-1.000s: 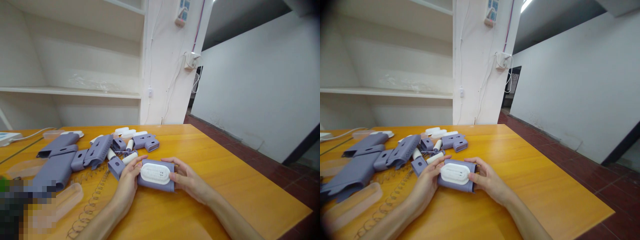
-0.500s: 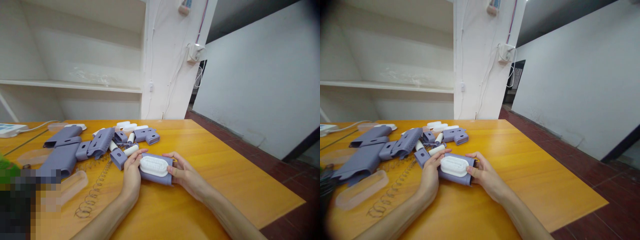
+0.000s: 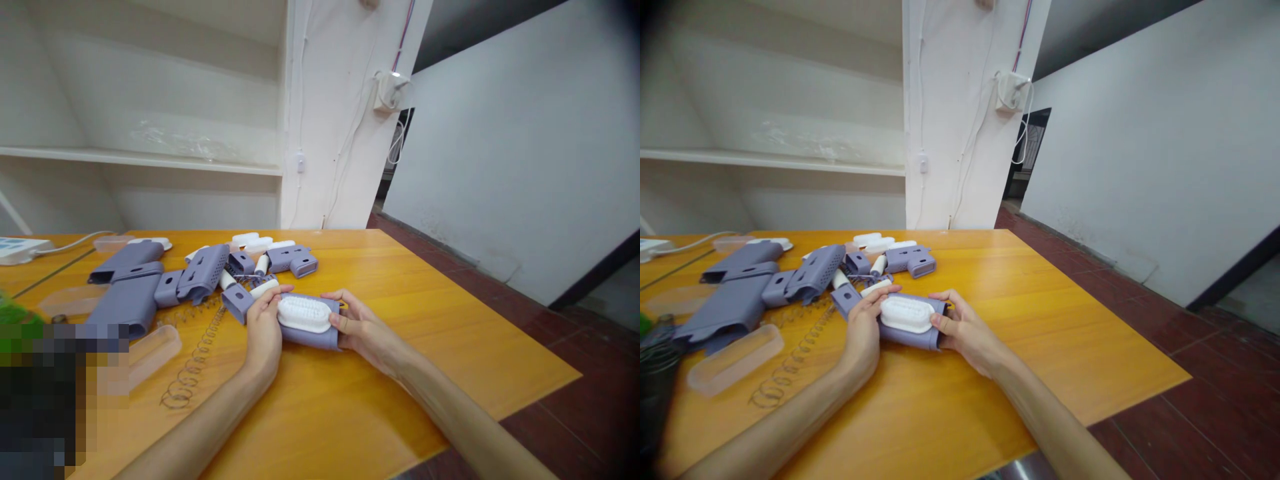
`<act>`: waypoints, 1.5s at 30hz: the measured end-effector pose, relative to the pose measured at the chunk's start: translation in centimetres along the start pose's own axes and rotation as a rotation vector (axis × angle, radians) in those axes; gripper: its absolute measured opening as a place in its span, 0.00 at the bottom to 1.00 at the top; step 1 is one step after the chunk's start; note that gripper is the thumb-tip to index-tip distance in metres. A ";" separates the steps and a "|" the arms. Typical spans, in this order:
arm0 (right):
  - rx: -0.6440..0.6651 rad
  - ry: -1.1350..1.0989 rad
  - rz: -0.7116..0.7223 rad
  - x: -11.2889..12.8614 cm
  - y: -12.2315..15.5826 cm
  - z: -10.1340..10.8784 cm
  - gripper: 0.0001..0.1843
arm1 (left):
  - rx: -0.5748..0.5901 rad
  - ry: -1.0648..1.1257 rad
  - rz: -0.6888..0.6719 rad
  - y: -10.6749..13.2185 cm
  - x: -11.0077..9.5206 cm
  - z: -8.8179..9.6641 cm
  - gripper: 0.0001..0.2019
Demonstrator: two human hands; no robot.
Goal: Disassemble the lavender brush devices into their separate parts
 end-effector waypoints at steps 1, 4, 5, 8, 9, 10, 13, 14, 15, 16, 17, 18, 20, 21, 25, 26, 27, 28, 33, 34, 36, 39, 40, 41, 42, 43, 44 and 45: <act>0.006 -0.014 0.002 0.0 0.0 0.0 0.24 | 0.007 0.001 0.004 0.0 -0.1 0.0 0.13; 0.001 -0.049 0.029 -0.2 0.0 0.1 0.25 | 0.040 0.010 0.025 -0.1 -0.3 0.1 0.14; -0.019 -0.036 0.042 -0.4 -0.1 0.3 0.25 | 0.054 0.023 0.043 -0.2 -0.2 0.2 0.15; -0.215 0.146 0.140 -1.0 -0.4 1.2 0.25 | 0.095 0.083 0.109 -0.4 -0.1 0.3 0.23; -0.310 0.242 0.192 -1.2 -0.5 1.5 0.25 | 0.109 0.100 0.124 -0.4 -0.1 0.2 0.25; -0.397 0.343 0.240 -1.3 -0.5 1.6 0.24 | 0.122 0.110 0.127 -0.3 -0.3 0.1 0.27; -0.532 0.610 0.303 -1.4 -0.4 1.4 0.18 | 0.159 0.094 0.076 0.3 -1.4 -0.6 0.30; -0.535 0.660 0.295 -1.3 -0.3 1.1 0.17 | 0.171 0.079 0.049 0.6 -1.8 -0.9 0.29; -0.524 0.678 0.283 -1.2 -0.2 0.8 0.17 | 0.181 0.058 0.016 0.9 -2.2 -1.1 0.28; -0.504 0.664 0.274 -1.0 -0.2 0.5 0.18 | 0.195 0.031 -0.017 1.2 -2.5 -1.4 0.27; -0.480 0.621 0.268 -0.8 -0.1 0.3 0.19 | 0.219 0.000 -0.047 1.5 -2.7 -1.6 0.26; -0.448 0.561 0.262 -0.6 -0.2 0.1 0.21 | 0.254 -0.034 -0.073 1.9 -2.8 -1.7 0.25; -0.389 0.435 0.259 -0.2 -0.2 -0.1 0.25 | 0.370 -0.113 -0.113 2.6 -2.7 -2.1 0.25; -0.372 0.389 0.262 -0.1 -0.3 0.0 0.26 | 0.446 -0.164 -0.131 3.1 -2.5 -2.3 0.25; -0.436 0.298 0.281 -0.1 -0.3 0.8 0.27 | 0.758 -0.451 -0.195 4.8 -1.6 -3.2 0.34; -0.470 0.282 0.278 -0.2 -0.3 1.0 0.26 | 0.817 -0.523 -0.200 5.2 -1.4 -3.5 0.36; -0.500 0.265 0.272 -0.4 -0.3 1.3 0.25 | 0.858 -0.589 -0.206 5.5 -1.1 -3.7 0.39; -0.528 0.250 0.267 -0.5 -0.2 1.6 0.24 | 0.877 -0.650 -0.219 5.8 -1.0 -3.9 0.41; -0.648 0.206 0.259 -1.0 -0.3 3.5 0.20 | 0.820 -1.002 -0.381 6.1 -1.3 -3.9 0.37; -0.687 0.195 0.254 -1.0 -0.4 4.0 0.20 | 0.798 -1.072 -0.406 6.1 -1.5 -3.7 0.33; -0.746 0.208 0.242 -0.8 -0.5 4.9 0.19 | 0.751 -1.164 -0.442 6.1 -2.1 -3.3 0.25; -0.750 0.301 0.239 -0.6 -0.7 5.6 0.18 | 0.718 -1.162 -0.497 5.9 -3.0 -2.9 0.15; -0.739 0.329 0.241 -0.6 -0.7 5.7 0.18 | 0.706 -1.146 -0.517 5.8 -3.2 -2.8 0.12; -0.730 0.347 0.239 -0.6 -0.8 5.7 0.18 | 0.692 -1.137 -0.536 5.7 -3.4 -2.8 0.09; -0.721 0.358 0.232 -0.5 -1.0 5.8 0.18 | 0.678 -1.142 -0.547 5.5 -3.5 -2.8 0.06; -0.710 0.369 0.220 -0.4 -1.2 5.8 0.18 | 0.662 -1.158 -0.552 5.2 -3.7 -2.8 0.02; -0.695 0.383 0.202 -0.2 -1.5 6.0 0.18 | 0.643 -1.180 -0.550 4.9 -3.8 -2.8 0.02; -0.676 0.399 0.183 0.1 -2.0 6.3 0.17 | 0.621 -1.204 -0.546 4.6 -3.9 -2.7 0.03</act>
Point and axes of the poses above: each hand's wrist, its own y-axis away from the middle knuckle, its own z-axis out of the back of the hand, x = y × z, the point moved 2 cm from there along -y, towards the middle knuckle, and after that the axes turned 14 degrees about x, right-handed, at the moved point
